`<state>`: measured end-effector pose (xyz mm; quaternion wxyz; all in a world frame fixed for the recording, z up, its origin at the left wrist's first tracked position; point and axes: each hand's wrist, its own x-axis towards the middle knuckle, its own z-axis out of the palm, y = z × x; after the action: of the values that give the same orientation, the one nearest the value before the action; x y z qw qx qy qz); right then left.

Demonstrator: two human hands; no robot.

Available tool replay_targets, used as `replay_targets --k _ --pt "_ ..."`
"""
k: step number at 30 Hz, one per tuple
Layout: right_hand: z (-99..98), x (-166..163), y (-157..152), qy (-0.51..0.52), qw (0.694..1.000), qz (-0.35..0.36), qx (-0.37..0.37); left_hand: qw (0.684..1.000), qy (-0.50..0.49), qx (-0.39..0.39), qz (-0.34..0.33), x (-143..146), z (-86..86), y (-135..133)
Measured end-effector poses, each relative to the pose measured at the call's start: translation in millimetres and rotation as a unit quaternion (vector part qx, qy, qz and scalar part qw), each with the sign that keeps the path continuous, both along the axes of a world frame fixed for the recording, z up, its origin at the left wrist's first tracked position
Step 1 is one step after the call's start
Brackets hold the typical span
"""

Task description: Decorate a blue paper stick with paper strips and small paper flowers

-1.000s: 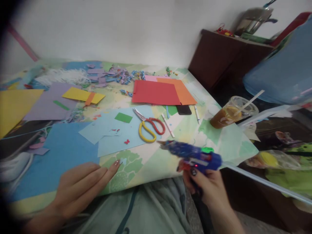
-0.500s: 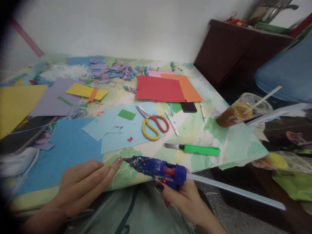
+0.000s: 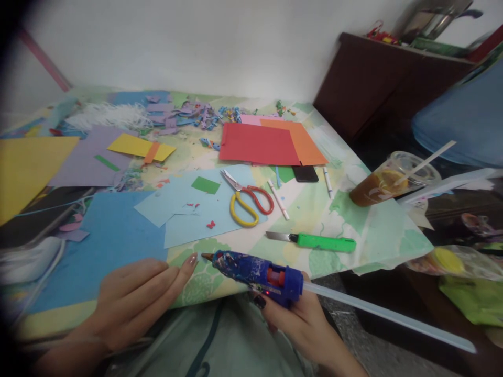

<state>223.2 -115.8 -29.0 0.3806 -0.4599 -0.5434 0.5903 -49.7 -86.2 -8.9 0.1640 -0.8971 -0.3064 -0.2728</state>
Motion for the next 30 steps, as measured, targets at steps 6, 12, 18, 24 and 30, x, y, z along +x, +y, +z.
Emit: replay_targets --k 6,12,18,24,30 --pt "-2.5 0.3 -3.1 0.014 0.999 -0.030 -0.004 1.000 0.010 0.007 -0.005 0.1 3.4 1.0" --pt "-8.3 4.6 -6.2 -0.003 1.000 -0.028 -0.013 1.000 -0.004 0.020 -0.018 1.6 3.5 2.6" --pt "-11.1 8.3 -7.6 -0.014 0.999 -0.027 -0.022 1.000 0.008 0.006 -0.014 2.1 4.7 2.8" --pt "-11.7 7.8 -7.8 0.009 0.998 -0.048 -0.038 0.999 -0.021 0.024 -0.014 3.0 -0.1 4.2" --pt "-12.9 6.2 -11.8 0.029 0.996 -0.071 -0.044 1.000 -0.020 0.020 -0.008 2.6 0.9 4.0"
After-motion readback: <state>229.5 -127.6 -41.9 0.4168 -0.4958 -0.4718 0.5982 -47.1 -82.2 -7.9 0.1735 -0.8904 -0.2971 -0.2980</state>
